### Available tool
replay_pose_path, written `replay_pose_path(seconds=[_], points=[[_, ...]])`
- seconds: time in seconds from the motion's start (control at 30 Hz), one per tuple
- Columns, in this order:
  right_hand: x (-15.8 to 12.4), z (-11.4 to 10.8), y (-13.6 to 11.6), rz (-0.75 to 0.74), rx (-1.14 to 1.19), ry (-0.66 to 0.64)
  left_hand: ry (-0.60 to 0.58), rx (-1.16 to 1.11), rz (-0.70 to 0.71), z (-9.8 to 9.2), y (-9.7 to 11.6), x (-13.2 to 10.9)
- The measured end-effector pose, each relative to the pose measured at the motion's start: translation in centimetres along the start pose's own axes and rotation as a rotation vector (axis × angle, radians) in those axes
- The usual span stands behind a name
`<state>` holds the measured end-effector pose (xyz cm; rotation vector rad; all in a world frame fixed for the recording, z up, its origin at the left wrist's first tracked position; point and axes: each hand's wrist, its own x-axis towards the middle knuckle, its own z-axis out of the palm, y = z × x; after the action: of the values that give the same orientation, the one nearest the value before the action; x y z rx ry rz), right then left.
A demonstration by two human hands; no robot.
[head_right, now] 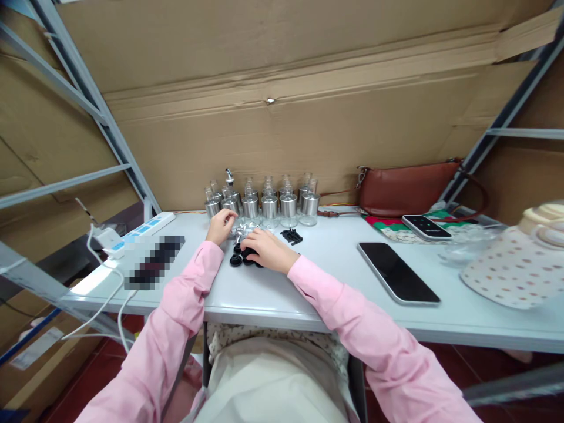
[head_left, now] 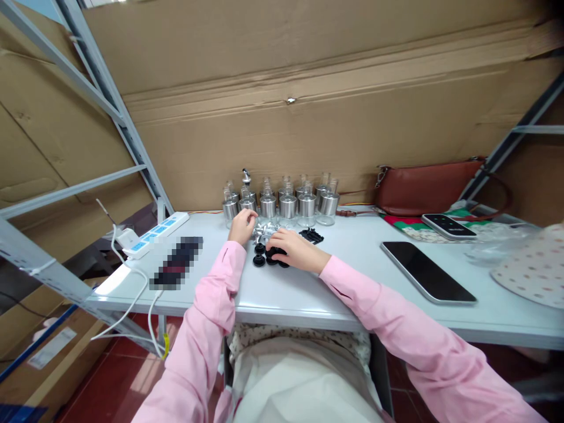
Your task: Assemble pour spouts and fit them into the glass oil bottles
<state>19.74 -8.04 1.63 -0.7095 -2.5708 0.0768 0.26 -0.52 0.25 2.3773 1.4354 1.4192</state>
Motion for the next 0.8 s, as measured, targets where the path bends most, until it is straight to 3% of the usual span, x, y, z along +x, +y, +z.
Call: replay_pose_path(seconds=[0.33,0.53,0.6,0.67,0.73,0.8], points=[[-0.3,-0.3,0.0,0.038,-0.036,-0.028,-0.002,-0.002,0.001,0.0,0.0,0.0],[-0.4,-1.2,-0.3,0.048,-0.022,0.040,0.020,-0.021,-0.018,-0.1,0.5,-0.1],[-0.5,-1.4,-0.3,0.045,-0.026,0.064,0.088,-0.022,-0.023,-0.3,0.9,0.1],[-0.5,-1.6,-0.3,0.027,-0.028,0.089,0.229,-0.008,-0.050,-0.6,1.5,0.6],[-0.6,-1.8,-0.2,0.017,-0.036,0.121,0.374,0.011,-0.109,-1.1,2.3,1.8],[-0.6,-2.0,-0.2,0.017,-0.047,0.156,0.411,0.048,-0.160,-1.7,3.0,3.9]])
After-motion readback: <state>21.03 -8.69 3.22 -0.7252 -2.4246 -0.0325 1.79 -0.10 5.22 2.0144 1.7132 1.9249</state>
